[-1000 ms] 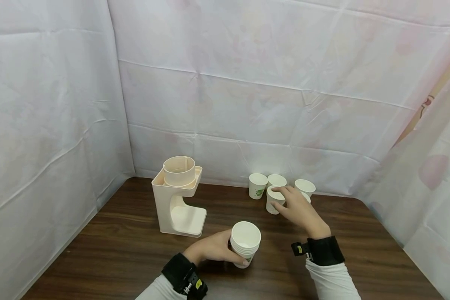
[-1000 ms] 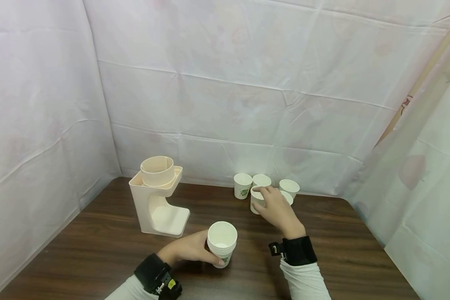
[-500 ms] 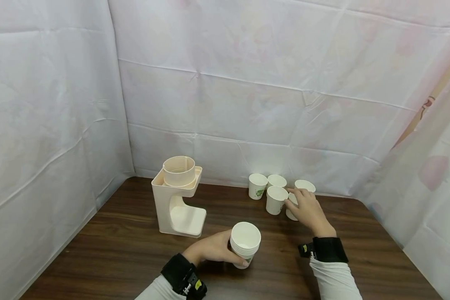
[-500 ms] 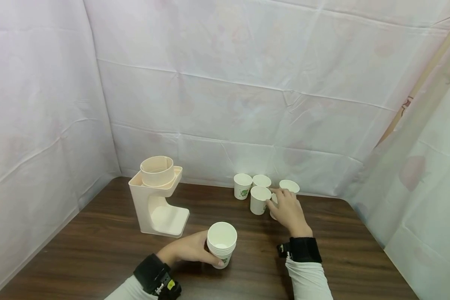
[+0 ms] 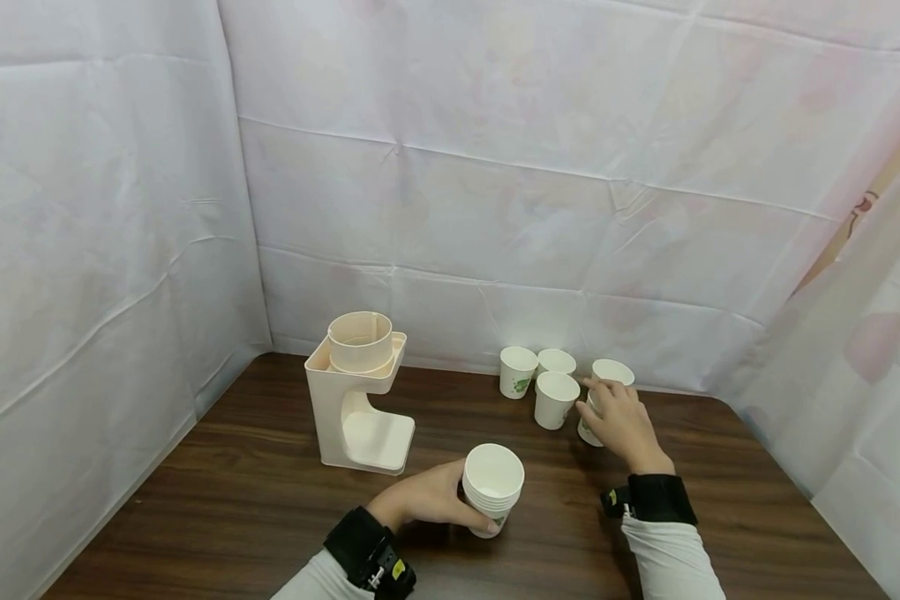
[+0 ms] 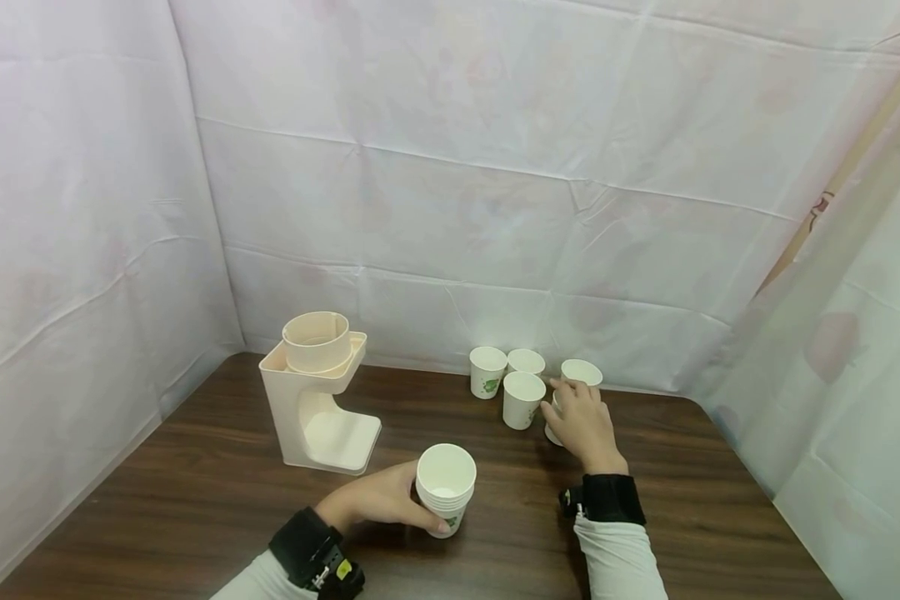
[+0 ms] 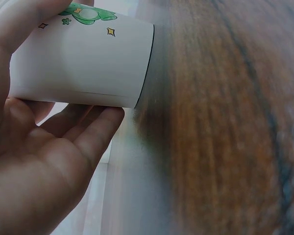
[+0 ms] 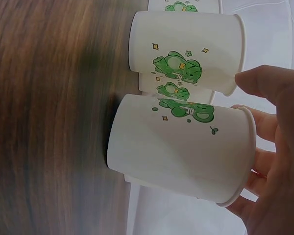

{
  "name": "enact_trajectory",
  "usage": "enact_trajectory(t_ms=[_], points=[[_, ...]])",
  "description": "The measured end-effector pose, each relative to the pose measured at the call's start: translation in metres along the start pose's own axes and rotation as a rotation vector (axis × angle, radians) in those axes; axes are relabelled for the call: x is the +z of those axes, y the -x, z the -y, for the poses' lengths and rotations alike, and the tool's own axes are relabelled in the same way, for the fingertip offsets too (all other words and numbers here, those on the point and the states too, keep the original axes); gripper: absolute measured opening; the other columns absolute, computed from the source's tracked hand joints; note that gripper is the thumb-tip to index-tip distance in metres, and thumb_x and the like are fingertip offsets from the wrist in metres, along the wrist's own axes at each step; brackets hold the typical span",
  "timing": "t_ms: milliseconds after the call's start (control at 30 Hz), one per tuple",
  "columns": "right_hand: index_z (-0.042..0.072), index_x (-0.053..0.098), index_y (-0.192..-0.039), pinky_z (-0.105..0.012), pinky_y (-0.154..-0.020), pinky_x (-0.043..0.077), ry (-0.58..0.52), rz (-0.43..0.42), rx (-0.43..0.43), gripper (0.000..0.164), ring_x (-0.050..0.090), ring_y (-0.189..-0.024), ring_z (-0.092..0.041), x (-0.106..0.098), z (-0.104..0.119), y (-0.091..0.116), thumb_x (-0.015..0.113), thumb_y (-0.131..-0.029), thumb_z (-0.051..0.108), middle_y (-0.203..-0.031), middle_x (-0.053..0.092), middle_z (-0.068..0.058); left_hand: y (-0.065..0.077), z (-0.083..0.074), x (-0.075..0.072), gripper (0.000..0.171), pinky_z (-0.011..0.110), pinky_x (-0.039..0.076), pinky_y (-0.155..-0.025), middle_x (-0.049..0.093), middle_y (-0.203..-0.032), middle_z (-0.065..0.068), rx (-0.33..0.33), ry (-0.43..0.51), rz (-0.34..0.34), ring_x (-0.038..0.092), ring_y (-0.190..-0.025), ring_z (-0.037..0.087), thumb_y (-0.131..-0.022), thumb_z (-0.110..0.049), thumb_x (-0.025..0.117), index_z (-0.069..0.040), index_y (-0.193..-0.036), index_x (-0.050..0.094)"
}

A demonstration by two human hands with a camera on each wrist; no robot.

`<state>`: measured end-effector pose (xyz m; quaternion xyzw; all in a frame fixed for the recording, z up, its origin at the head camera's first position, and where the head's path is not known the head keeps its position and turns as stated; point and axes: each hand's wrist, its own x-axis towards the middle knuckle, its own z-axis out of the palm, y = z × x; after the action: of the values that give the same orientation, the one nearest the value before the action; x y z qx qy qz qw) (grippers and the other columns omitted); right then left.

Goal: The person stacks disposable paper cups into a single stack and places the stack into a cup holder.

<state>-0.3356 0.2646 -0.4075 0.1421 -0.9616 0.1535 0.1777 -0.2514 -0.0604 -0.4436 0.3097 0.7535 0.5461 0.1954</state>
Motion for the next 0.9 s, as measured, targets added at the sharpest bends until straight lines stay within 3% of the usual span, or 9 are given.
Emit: enact_trajectory(t_ms=[567, 900], points=[[0.008, 0.058, -0.139, -0.071, -0.092, 0.035, 0.02, 0.0, 0.082, 0.045, 0.037, -0.126, -0.056, -0.004, -0.003, 0.005, 0.06, -0.101, 0.032, -0.139, 0.047, -0.031, 0.001, -0.002, 0.0, 0.069, 0.03, 0.039, -0.101, 0.063, -0.118, -0.011, 0.005, 0.008, -0.006, 0.057, -0.113, 0.008, -0.076, -0.014, 0.088, -0.021, -0.136, 0.053], [0.009, 0.061, -0.134, -0.069, -0.088, 0.038, 0.005, 0.049, 0.068, 0.047, 0.041, -0.119, -0.057, -0.012, -0.004, 0.008, 0.067, -0.097, 0.037, -0.133, 0.048, -0.034, 0.001, -0.003, 0.001, 0.07, 0.031, 0.038, -0.102, 0.064, -0.118, -0.012, 0.002, 0.006, -0.012, 0.058, -0.113, 0.008, -0.076, -0.014, 0.089, -0.022, -0.136, 0.053]])
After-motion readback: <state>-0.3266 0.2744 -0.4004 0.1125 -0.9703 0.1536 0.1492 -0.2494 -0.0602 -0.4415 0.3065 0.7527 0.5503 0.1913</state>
